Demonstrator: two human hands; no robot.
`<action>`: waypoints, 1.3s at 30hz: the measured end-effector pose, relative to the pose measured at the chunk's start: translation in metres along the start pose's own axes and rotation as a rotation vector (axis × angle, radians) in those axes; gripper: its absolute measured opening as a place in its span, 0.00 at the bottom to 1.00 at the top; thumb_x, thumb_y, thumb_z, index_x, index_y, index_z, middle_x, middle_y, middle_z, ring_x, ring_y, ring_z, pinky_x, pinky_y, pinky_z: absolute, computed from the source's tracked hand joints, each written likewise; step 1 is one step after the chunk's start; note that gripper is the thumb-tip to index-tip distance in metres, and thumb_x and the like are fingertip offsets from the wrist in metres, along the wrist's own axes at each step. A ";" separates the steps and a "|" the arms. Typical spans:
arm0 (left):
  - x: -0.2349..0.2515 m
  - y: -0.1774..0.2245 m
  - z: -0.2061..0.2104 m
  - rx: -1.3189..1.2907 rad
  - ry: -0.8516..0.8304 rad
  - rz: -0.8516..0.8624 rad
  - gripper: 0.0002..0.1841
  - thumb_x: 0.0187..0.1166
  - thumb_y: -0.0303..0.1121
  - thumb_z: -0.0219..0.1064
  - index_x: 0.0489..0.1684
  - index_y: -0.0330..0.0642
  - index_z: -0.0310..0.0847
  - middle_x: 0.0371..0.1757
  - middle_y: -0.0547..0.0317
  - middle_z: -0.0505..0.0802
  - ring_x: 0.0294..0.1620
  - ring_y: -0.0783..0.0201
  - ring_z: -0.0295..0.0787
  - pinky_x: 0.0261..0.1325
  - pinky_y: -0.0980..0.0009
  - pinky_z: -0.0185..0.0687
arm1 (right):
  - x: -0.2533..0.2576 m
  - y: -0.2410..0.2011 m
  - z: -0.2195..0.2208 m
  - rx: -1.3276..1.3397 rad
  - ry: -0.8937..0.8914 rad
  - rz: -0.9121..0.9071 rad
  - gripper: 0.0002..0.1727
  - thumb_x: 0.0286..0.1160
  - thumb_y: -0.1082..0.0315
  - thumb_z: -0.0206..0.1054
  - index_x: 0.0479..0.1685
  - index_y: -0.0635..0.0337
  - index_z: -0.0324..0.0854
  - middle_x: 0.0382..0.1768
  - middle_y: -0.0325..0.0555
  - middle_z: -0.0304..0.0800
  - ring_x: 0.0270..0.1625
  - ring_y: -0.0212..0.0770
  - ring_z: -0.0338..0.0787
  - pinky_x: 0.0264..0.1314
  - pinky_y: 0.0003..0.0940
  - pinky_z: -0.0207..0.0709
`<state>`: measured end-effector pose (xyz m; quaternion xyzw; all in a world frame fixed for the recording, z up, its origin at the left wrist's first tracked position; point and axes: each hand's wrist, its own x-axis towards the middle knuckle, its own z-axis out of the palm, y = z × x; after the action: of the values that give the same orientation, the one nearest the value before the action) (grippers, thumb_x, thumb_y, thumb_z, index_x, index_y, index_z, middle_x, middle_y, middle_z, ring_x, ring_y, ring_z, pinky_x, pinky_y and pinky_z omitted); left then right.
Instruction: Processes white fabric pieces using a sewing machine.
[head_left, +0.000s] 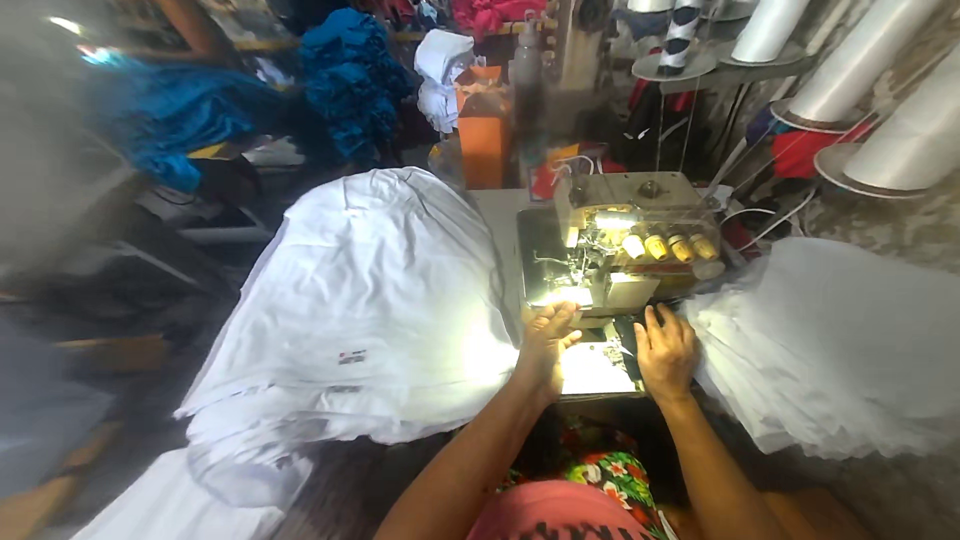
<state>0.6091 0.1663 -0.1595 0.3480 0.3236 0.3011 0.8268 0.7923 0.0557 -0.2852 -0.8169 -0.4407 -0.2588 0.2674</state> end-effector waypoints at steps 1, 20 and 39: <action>0.000 0.000 0.001 -0.019 -0.002 -0.015 0.09 0.89 0.30 0.59 0.56 0.38 0.81 0.57 0.55 0.88 0.60 0.61 0.85 0.68 0.61 0.79 | 0.006 -0.010 -0.005 0.063 0.061 -0.038 0.20 0.84 0.63 0.60 0.63 0.68 0.88 0.64 0.67 0.88 0.65 0.72 0.86 0.69 0.63 0.75; 0.015 0.008 0.001 -0.155 0.049 -0.057 0.08 0.91 0.31 0.55 0.53 0.39 0.80 0.41 0.57 0.87 0.43 0.64 0.88 0.55 0.68 0.85 | 0.049 -0.116 -0.017 1.147 0.021 0.099 0.07 0.68 0.76 0.75 0.43 0.63 0.91 0.42 0.38 0.87 0.42 0.23 0.88 0.47 0.17 0.85; 0.115 0.055 0.007 1.401 -0.070 0.238 0.15 0.86 0.29 0.60 0.64 0.41 0.87 0.87 0.37 0.70 0.93 0.32 0.44 0.86 0.26 0.31 | 0.069 -0.106 0.036 0.259 0.336 0.036 0.09 0.71 0.67 0.71 0.35 0.63 0.94 0.47 0.59 0.93 0.49 0.57 0.93 0.49 0.47 0.85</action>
<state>0.6696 0.2788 -0.1511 0.8401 0.3741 0.0993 0.3800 0.7411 0.1692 -0.2435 -0.7290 -0.4048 -0.3278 0.4442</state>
